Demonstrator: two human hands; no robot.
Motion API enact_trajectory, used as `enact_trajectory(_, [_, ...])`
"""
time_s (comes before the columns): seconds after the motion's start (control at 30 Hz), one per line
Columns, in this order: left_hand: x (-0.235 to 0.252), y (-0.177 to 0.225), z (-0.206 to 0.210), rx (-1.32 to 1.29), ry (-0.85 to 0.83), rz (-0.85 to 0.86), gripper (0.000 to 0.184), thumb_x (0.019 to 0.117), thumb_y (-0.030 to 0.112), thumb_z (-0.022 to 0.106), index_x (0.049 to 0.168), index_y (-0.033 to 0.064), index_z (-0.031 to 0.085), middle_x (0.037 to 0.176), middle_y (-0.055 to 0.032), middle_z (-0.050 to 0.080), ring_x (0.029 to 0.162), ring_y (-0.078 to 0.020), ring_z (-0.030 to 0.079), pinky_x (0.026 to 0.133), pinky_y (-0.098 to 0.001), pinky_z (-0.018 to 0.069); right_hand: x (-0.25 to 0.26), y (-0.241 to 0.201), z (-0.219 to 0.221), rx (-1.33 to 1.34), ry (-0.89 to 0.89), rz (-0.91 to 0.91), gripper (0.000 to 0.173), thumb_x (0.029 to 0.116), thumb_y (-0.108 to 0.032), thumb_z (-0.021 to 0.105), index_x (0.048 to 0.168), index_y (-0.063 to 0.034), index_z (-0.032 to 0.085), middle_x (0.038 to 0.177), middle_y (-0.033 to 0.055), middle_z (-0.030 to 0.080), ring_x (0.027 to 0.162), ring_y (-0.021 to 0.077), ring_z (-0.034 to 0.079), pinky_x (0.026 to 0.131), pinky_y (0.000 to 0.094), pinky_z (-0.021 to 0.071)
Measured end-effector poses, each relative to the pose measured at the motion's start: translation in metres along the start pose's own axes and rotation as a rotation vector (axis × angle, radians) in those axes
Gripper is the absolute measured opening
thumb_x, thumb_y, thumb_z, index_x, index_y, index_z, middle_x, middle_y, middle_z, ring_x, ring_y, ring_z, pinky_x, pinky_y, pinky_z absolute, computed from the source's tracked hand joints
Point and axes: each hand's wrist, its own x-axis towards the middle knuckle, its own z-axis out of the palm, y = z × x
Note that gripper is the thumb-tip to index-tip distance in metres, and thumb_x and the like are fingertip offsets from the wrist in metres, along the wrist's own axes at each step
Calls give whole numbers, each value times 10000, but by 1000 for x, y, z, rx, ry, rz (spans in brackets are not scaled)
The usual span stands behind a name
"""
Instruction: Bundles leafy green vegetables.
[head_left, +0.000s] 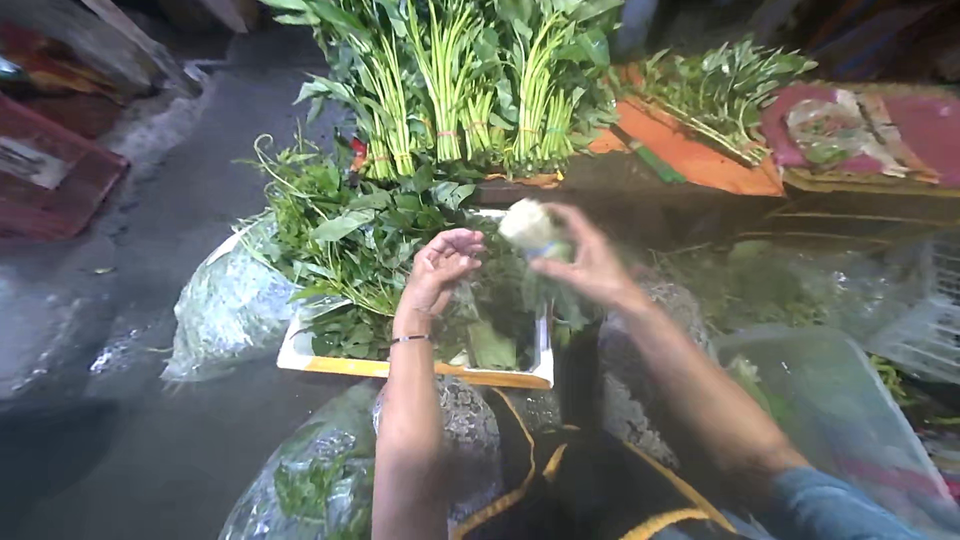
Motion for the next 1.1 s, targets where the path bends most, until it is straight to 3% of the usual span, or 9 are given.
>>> enact_trajectory(0.1, [4, -7, 4, 345, 46, -267, 181, 924, -48, 592, 1077, 21, 660, 1003, -67, 704, 804, -126, 666, 728, -295, 579, -39, -16, -67, 21, 369, 32, 712, 875, -140, 760, 1497, -99, 414, 1248, 47, 651, 1038, 106, 681, 874, 323, 609])
enact_trajectory(0.23, [15, -33, 15, 992, -104, -865, 181, 1023, 107, 574, 1073, -32, 678, 864, -125, 686, 685, -180, 644, 689, -368, 566, -114, -2, -148, -46, 802, 264, 576, 931, -157, 668, 1450, -99, 425, 1213, -9, 607, 1011, 45, 646, 884, 287, 579])
enact_trajectory(0.37, [11, -64, 39, 1354, -204, -1167, 358, 1029, 245, 558, 1166, -69, 665, 1203, -286, 653, 1122, -434, 639, 939, -649, 481, -220, 52, -182, -72, 1063, 684, 531, 1006, -170, 591, 1471, -29, 377, 1203, 65, 578, 953, 61, 630, 832, 291, 573])
enact_trajectory(0.47, [12, -74, 44, 1554, -250, -1012, 275, 974, 164, 633, 1173, -17, 687, 1224, -278, 661, 1153, -476, 628, 885, -683, 495, -304, 99, -175, -99, 1182, 1012, 571, 1003, -187, 605, 1494, -33, 357, 1223, 107, 563, 957, 96, 601, 840, 326, 544])
enact_trajectory(0.6, [31, -92, 33, 1735, -401, -116, 502, 755, -66, 807, 1227, 45, 680, 1261, -232, 641, 1237, -464, 572, 976, -641, 473, -377, 136, -168, -379, 933, 1269, 744, 958, -181, 693, 1541, 65, 302, 1442, 305, 497, 1259, 353, 564, 1059, 514, 465])
enact_trajectory(0.73, [54, -96, 9, 1864, -435, -66, 930, 719, -108, 808, 1498, 317, 533, 1706, -113, 203, 1528, -539, 121, 1109, -844, 24, -339, 127, -189, -856, 740, 909, 837, 935, -199, 710, 1548, 133, 246, 1534, 462, 256, 1411, 610, 334, 1159, 644, 333])
enact_trajectory(0.87, [57, -86, -24, 1886, -138, -121, 822, 807, -57, 765, 1477, 363, 540, 1727, -65, 133, 1501, -572, 173, 1024, -834, 285, -214, 62, -170, -822, 676, 366, 548, 1013, -171, 567, 1467, 105, 434, 1460, 409, 427, 1204, 491, 595, 1009, 514, 523])
enact_trajectory(0.97, [63, -65, -48, 1813, 168, -18, 651, 765, 73, 842, 1373, 203, 650, 1600, -224, 391, 1478, -636, 127, 1041, -909, 83, -126, 21, -111, -692, 513, -40, 395, 1018, -160, 536, 1278, 131, 598, 1194, 313, 653, 1016, 293, 697, 925, 410, 571])
enact_trajectory(1.1, [69, -34, -71, 1761, 339, -114, 611, 803, 143, 823, 1383, 155, 630, 1581, -221, 414, 1468, -634, 163, 979, -899, 224, -44, 15, 2, -404, -182, -32, 248, 1008, -31, 520, 1168, 36, 697, 1121, 164, 718, 1023, 230, 708, 958, 404, 573])
